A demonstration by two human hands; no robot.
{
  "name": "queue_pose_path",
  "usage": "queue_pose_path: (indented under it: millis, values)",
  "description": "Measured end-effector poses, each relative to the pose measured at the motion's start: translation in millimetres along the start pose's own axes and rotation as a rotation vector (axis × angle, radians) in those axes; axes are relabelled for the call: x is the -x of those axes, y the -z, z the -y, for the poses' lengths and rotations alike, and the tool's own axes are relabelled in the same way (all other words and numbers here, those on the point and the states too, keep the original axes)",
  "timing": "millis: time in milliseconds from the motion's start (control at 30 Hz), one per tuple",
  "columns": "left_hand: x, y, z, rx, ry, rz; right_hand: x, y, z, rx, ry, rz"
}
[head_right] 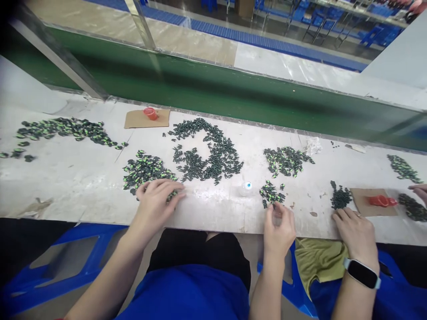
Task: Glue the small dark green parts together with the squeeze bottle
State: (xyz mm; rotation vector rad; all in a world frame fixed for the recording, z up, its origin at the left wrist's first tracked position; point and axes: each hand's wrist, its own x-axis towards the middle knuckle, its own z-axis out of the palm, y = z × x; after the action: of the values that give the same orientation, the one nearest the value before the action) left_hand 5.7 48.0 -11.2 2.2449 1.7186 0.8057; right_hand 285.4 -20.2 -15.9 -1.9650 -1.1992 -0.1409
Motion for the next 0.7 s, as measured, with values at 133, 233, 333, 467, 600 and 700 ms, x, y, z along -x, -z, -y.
queue_pose_path:
  millis: [133, 233, 333, 467, 600, 700]
  values:
    - [0, 4.3, 17, -0.098, 0.001, -0.038, -4, -13, 8, 0.028, 0.145, -0.017]
    - [1, 4.4, 18, -0.116, -0.013, -0.015, -1, -32, 20, 0.034, 0.240, 0.063]
    - [-1, 2.2, 14, -0.092, -0.019, -0.001, 2, -49, 29, -0.002, 0.202, 0.134]
    - [-6, -4.3, 7, 0.033, -0.067, 0.102, 5, -54, 39, -0.166, 0.148, 0.219]
    - [-8, -14.0, -3, 0.148, -0.124, 0.213, 15, -45, 48, -0.486, 0.012, 0.389]
    - [-7, -21.9, -8, 0.215, -0.191, 0.287, 24, -39, 49, -0.722, -0.164, 0.447]
